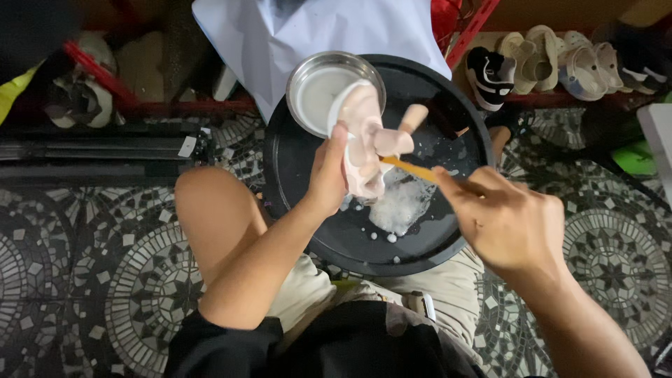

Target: The person scrubs the inside and outside of a pink sneaker using a toothbrush and soapy water. They repeatedly dip the brush into a metal bowl of water and scrub various parts of the shoe, including the tongue, laces, and sole, over a black tray.

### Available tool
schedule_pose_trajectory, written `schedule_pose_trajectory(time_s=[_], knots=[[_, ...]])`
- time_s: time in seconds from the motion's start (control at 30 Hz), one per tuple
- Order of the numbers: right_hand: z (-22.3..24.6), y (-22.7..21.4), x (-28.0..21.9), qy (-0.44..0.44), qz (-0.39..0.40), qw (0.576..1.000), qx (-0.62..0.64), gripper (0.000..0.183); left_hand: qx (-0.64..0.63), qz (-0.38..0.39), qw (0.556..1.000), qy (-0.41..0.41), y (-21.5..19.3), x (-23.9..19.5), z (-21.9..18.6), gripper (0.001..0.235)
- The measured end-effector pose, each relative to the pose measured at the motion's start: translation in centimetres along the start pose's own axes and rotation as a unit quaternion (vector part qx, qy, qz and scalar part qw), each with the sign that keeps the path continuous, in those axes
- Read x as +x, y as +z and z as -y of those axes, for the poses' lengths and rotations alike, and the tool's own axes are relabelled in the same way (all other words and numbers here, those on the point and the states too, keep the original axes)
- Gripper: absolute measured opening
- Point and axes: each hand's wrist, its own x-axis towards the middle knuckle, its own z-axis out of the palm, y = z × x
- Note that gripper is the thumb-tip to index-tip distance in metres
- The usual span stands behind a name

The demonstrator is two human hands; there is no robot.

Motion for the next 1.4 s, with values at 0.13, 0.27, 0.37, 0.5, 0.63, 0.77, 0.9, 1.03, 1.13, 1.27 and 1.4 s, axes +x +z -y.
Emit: schedule_pose_trajectory(time_s=[0.13,0.27,0.37,0.5,0.63,0.77,0.9,1.03,1.13,1.27,1.4], knots=[[0.8,-1.4,0.2,0.08,0.13,0.982,0.115,0.056,-0.04,0.026,0.999,-0.008,0.1,-0.5,-0.2,0.071],[0.3,0.7,-0.9,-0.015,0.023,1.0,-0.006,0.068,-0.069,0.091,0.993,0.02,-0.2,-0.2,1.0,0.074],[0.9,-0.6,-0.7,0.009,0.083,0.995,0.052,0.068,-0.087,0.077,0.993,0.022,-0.6,0.6,2.7,0.069],[0.6,-1.2,0.4,0.004,-0.046,0.997,-0.054,0.026,-0.019,0.104,0.993,0.056,-0.6,0.0,1.0,0.076],[0.6,-2.0,0.8,0.002,0.063,0.988,0.144,0.077,0.014,0.154,0.979,0.135,-1.3,-0.1,1.0,0.053],[1.9,-3.3,1.7,0.007,0.031,0.998,0.049,0.041,-0.038,0.153,0.981,0.112,-0.7,0.1,1.6,0.068],[2.2,-1.3,-1.5,0.062,0.13,0.988,0.054,0.057,-0.042,0.113,0.987,0.105,-0.7,0.1,1.6,0.07],[1.2,-0.1,-1.1,0.022,-0.068,0.997,-0.041,0.04,-0.063,0.137,0.986,0.071,-0.6,-0.2,1.8,0.081],[1.0,-0.6,-1.0,0.013,0.108,0.994,0.002,0.074,-0.008,0.137,0.984,0.117,-0.8,0.0,2.7,0.071],[0.8,-0.7,-1.8,0.017,0.054,0.998,0.022,0.069,-0.056,0.141,0.98,0.125,0.0,-0.3,2.6,0.076],[0.9,-0.5,-2.3,0.027,0.163,0.983,0.086,0.07,-0.061,0.188,0.968,0.153,-0.5,-0.2,2.8,0.077]])
